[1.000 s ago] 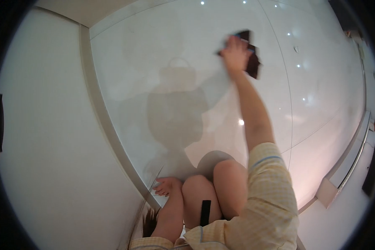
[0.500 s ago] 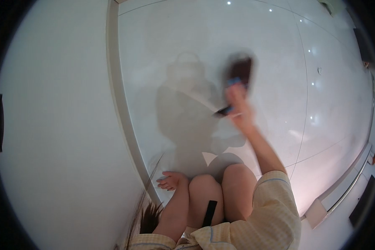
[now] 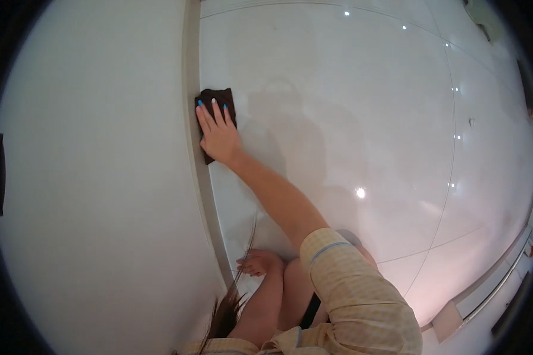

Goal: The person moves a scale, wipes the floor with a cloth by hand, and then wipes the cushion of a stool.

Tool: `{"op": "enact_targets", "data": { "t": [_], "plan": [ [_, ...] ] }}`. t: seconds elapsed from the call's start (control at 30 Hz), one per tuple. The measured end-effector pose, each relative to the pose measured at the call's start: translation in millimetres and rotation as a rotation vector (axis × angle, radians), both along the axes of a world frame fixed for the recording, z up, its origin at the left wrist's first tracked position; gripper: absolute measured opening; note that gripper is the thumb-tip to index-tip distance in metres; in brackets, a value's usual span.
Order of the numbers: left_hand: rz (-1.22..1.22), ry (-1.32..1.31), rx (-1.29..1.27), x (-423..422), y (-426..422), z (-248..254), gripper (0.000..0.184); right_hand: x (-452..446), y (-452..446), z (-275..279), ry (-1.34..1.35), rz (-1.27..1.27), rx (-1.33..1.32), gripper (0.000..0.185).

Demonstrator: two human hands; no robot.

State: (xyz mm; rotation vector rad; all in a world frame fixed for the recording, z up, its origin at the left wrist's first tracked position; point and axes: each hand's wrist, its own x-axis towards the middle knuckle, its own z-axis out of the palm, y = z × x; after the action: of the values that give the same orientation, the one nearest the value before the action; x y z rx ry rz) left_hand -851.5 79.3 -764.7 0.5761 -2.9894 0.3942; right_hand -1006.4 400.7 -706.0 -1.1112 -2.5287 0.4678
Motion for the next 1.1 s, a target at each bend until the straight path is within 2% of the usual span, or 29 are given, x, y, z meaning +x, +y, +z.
{"op": "enact_targets", "data": {
  "t": [0.13, 0.2, 0.3, 0.37, 0.47, 0.53, 0.67, 0.77, 0.87, 0.93, 0.97, 1.03, 1.1],
  "plan": [
    [-0.045, 0.027, 0.026, -7.5, 8.2, -11.5, 0.058, -11.8, 36.6, -9.3, 0.041, 0.015, 0.028, 0.067],
    [-0.064, 0.020, 0.038, -1.1, -6.8, -18.5, 0.057, -14.3, 35.7, -19.4, -0.053, 0.032, 0.047, 0.067],
    [-0.095, 0.029, 0.048, 11.3, -44.3, -25.7, 0.056, -20.2, 42.3, -41.9, -0.043, 0.022, 0.103, 0.067],
    [-0.118, 0.031, 0.066, 13.5, -70.2, -37.9, 0.055, -26.9, 50.0, -62.2, -0.039, 0.021, 0.159, 0.066],
    [-0.154, 0.030, 0.087, 27.9, -110.2, -84.2, 0.054, -19.6, 47.3, -114.8, -0.006, 0.057, 0.174, 0.066],
    [-0.206, 0.026, 0.107, 32.3, -116.2, -88.1, 0.053, -7.2, 64.1, -115.7, 0.022, 0.059, 0.173, 0.064],
    [-0.272, 0.036, 0.139, 28.6, -108.8, -91.2, 0.052, -3.6, 120.1, -138.5, -0.147, -0.074, 0.224, 0.059],
    [-0.345, 0.044, 0.144, 28.4, -119.3, -93.0, 0.051, 57.0, 157.8, -153.3, -0.244, -0.250, 0.296, 0.058],
    [-0.406, 0.032, 0.164, 35.4, -121.5, -95.3, 0.050, 159.0, 194.7, -162.3, -0.306, -0.364, 0.361, 0.057],
    [-0.452, 0.036, 0.180, 31.6, -136.7, -114.2, 0.049, 241.9, 212.3, -187.5, -0.164, -0.415, 0.487, 0.049],
    [-0.478, 0.041, 0.189, 29.6, -139.8, -119.6, 0.049, 281.3, 210.4, -182.0, -0.231, -0.459, 0.475, 0.049],
    [-0.523, 0.041, 0.204, 30.4, -139.5, -121.9, 0.048, 347.5, 189.7, -169.0, -0.528, -0.545, 0.428, 0.047],
    [-0.558, 0.034, 0.215, 32.7, -132.2, -114.2, 0.047, 400.4, 164.2, -161.4, -1.025, -0.537, 0.408, 0.045]
  ]
}}
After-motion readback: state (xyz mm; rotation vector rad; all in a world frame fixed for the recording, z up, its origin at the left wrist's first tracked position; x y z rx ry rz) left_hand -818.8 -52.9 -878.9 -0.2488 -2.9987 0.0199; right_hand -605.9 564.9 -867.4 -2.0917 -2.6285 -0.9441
